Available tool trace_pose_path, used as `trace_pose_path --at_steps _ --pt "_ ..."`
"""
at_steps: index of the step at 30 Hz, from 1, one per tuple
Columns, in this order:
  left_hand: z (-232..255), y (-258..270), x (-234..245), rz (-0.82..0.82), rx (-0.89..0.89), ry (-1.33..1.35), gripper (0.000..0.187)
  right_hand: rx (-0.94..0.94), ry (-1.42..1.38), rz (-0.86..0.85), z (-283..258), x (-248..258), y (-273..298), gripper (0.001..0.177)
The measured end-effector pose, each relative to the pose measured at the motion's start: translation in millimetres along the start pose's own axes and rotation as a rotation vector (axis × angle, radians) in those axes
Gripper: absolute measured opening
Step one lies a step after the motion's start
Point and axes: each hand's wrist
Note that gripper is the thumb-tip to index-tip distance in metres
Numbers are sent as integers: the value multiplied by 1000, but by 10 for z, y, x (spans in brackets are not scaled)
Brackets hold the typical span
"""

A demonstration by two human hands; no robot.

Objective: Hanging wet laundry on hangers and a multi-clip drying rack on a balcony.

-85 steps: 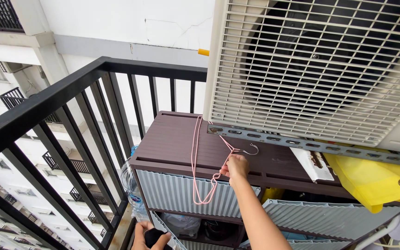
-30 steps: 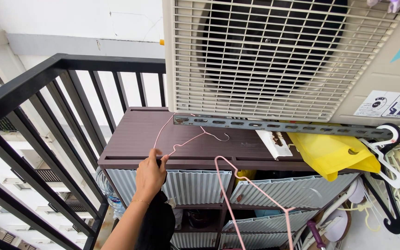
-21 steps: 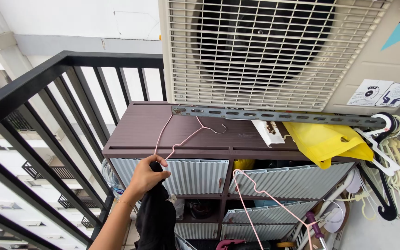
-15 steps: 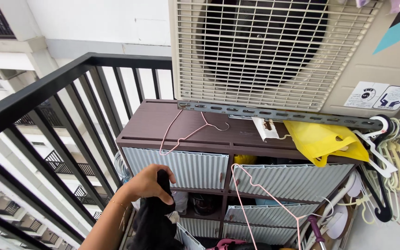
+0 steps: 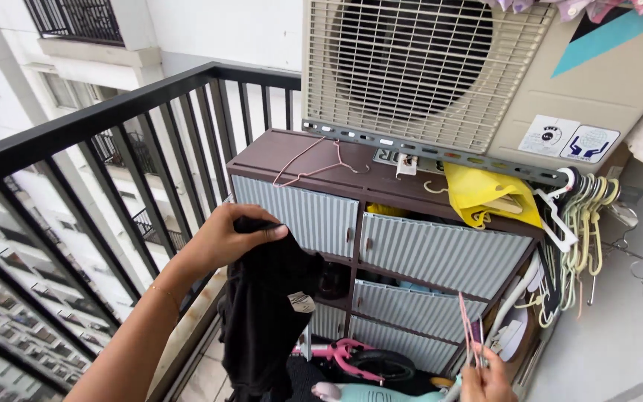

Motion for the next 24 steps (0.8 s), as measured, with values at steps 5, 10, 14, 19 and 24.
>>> trace_pose_path --at_steps 5,10,14,19,24 --pt "-51 385 -148 37 29 136 29 -123 -503 -108 -559 -400 208 36" --pt "-55 644 -486 -25 28 204 26 -319 -746 -381 -2009 -450 796 40" --pt "247 806 -461 4 54 85 25 -190 -568 -583 -2755 -543 1048 31" --pt "-9 1128 -371 -3 93 -284 26 -32 -779 -424 -2995 -592 737 21" --pt "-825 1483 -1044 359 53 -619 61 -42 -853 -176 -3668 -320 638 24"
Point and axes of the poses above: each hand's wrist, its own y-axis away from the middle knuckle, its own x-axis out of the back of the hand, z = x × y, and after that the axes turned 5 degrees about x, right-handed
